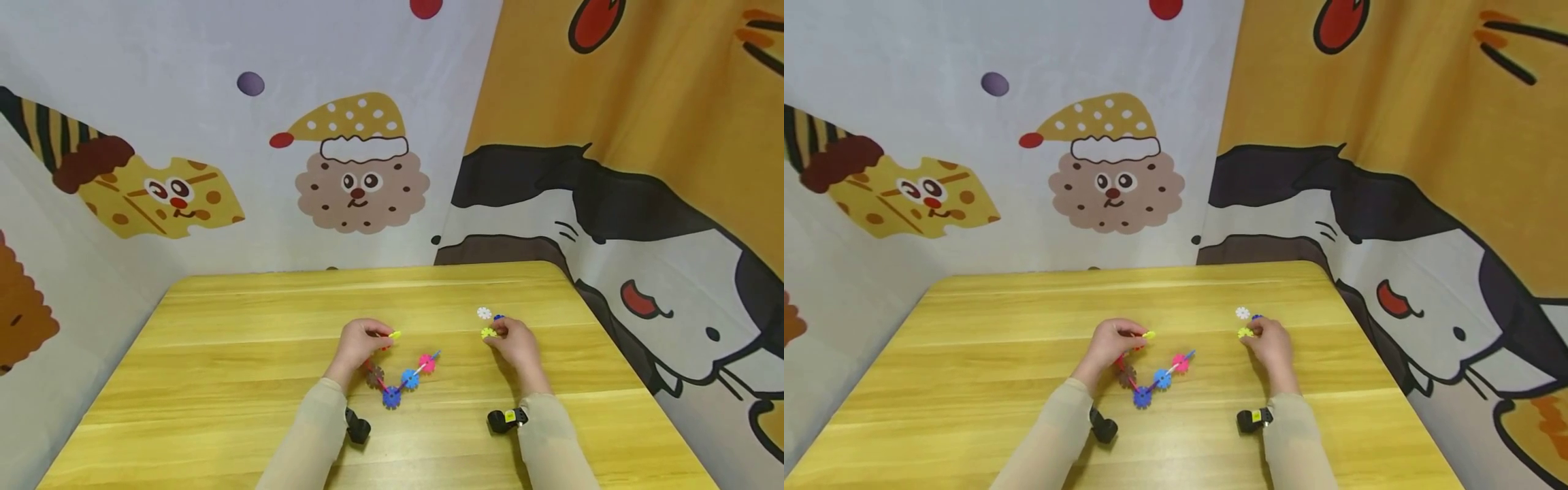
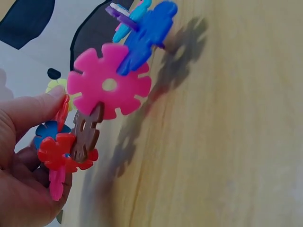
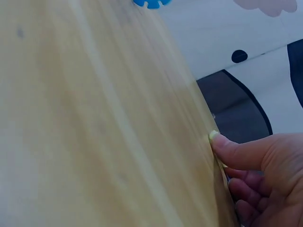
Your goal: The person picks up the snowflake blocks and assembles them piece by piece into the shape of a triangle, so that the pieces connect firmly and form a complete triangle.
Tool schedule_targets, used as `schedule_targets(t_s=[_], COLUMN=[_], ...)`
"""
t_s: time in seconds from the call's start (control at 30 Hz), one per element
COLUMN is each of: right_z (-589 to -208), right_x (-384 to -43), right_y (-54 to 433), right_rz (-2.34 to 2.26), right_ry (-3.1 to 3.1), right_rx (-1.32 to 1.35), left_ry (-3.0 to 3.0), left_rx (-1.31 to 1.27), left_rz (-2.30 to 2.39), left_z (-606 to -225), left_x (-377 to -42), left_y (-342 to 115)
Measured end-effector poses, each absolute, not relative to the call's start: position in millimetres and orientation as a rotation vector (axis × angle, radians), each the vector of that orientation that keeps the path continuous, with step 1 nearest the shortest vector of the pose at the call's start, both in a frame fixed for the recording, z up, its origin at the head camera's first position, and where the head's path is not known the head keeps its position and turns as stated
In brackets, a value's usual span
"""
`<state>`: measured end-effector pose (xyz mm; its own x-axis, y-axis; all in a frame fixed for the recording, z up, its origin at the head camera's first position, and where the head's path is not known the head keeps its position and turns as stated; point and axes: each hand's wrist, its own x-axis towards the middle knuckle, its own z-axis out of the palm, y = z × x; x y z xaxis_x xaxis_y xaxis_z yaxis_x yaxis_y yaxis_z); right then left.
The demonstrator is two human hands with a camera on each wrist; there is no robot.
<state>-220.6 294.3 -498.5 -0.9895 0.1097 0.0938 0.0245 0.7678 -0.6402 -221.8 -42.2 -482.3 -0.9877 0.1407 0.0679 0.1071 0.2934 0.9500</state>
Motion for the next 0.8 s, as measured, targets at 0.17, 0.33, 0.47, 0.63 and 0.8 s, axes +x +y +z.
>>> schedule_targets(t_s=[0.17,0.33,0.47,0.63,0.8], right_z=[-500,-500,-496,-490,-485], right_x=[-224,-228,-231,-233,-238], right_y=[278,246,216,185,165], right_rz=[1.140,1.325,1.573,1.671,1.625], right_ry=[-2.735,-2.635,-2.582,-2.581,-2.593], right_rx=[-0.089,0.019,0.090,0.193,0.286], left_ry=[2.500,2.479,2.470,2.462,2.489], left_rx=[0.263,0.273,0.270,0.264,0.262], left_rz=[1.823,1.815,1.809,1.830,1.857], left_z=[-484,-484,-484,-485,-486], left_x=[-221,-220,-219,-217,-219], left_y=[-44,-46,-49,-49,-48])
